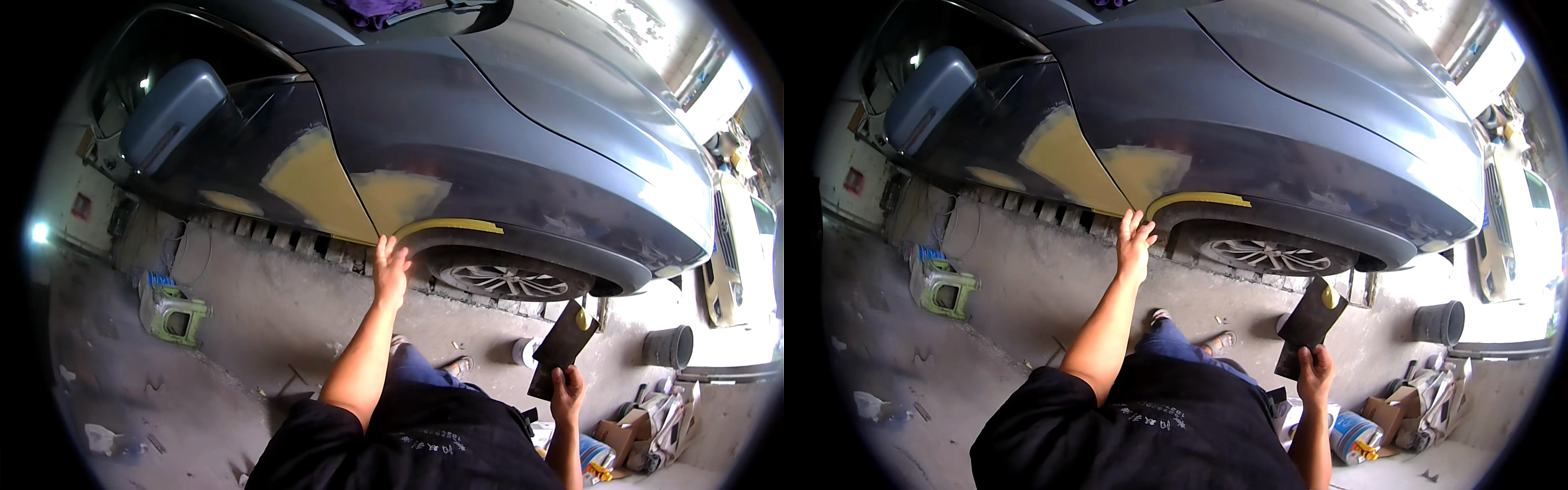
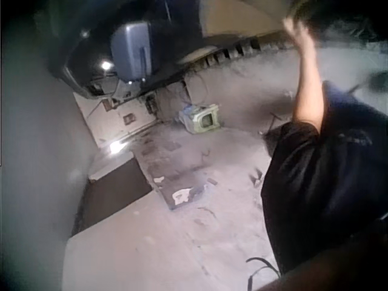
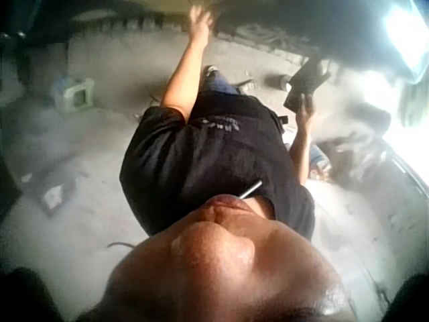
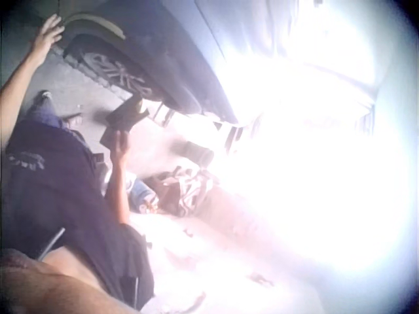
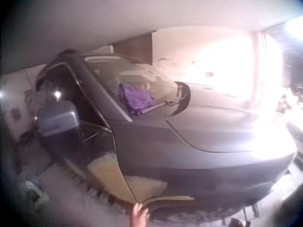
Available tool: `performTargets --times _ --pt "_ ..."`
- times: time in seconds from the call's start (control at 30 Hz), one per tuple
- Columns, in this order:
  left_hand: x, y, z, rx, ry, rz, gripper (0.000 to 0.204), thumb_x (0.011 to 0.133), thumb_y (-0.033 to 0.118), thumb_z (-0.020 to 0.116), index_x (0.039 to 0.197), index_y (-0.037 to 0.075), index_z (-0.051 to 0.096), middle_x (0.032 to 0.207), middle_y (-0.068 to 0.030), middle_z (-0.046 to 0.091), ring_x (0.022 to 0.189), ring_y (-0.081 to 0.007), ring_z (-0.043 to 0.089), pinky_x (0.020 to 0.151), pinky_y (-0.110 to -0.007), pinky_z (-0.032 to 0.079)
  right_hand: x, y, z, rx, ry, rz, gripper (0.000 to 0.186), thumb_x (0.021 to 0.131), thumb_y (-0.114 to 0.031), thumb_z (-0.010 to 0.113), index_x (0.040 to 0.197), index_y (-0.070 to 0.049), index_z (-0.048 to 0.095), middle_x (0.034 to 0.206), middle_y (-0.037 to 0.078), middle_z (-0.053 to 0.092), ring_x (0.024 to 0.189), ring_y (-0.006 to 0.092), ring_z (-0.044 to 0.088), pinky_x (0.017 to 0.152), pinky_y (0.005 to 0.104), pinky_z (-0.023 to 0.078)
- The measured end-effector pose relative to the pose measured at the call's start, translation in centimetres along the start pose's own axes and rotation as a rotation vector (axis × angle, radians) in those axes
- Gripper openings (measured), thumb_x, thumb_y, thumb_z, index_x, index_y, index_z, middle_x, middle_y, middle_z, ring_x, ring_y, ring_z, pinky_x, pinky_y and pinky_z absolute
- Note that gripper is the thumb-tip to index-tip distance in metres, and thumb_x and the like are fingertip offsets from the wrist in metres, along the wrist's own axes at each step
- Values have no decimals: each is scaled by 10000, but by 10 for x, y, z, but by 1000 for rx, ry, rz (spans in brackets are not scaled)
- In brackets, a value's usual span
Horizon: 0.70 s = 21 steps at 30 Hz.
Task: The person applies a beige filler paste to the front fender and door of a dark gray car using a metal spreader. They repeatedly smooth the filler over the surface and periodically touch the area with their hand to check the texture.
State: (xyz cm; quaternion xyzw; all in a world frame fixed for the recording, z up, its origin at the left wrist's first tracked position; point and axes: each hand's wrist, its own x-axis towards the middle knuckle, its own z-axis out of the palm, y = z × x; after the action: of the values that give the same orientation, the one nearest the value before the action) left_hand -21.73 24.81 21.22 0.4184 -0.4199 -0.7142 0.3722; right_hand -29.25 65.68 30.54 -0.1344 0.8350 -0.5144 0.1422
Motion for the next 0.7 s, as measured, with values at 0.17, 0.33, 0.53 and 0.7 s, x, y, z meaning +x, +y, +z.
performTargets --times 0.17,0.33,0.53,0.7 --pt "16 -55 -6 9 59 -179 284 1010 324 501 977 63 606 747 -17 532 636 -122 513 598 -272 439 20 -4 -18 -86 16 12 273 924 -164 649 738 -48 486 648 -28 421 623 68 349 534 255 292" --pt "44 -79 -9 -121 293 -255 202 1007 235 491 1082 53 539 697 11 457 506 -97 394 447 -259 328 37 -6 -22 -180 126 -68 266 923 -158 635 747 -37 476 652 5 430 638 90 357 550 286 320" --pt "84 -66 22 -407 461 -380 592 992 484 390 1460 129 320 1473 -90 355 1312 -220 375 1084 -412 274 73 -50 -33 -76 173 -115 240 970 -99 583 768 -92 453 749 -76 421 711 26 349 615 202 284" --pt "136 -50 33 -441 520 -229 799 973 661 215 1540 98 187 1564 -103 270 1422 -276 268 1164 -465 204 100 -70 -26 -255 222 -148 216 974 -130 563 780 -62 498 734 -56 437 701 51 363 616 225 307"
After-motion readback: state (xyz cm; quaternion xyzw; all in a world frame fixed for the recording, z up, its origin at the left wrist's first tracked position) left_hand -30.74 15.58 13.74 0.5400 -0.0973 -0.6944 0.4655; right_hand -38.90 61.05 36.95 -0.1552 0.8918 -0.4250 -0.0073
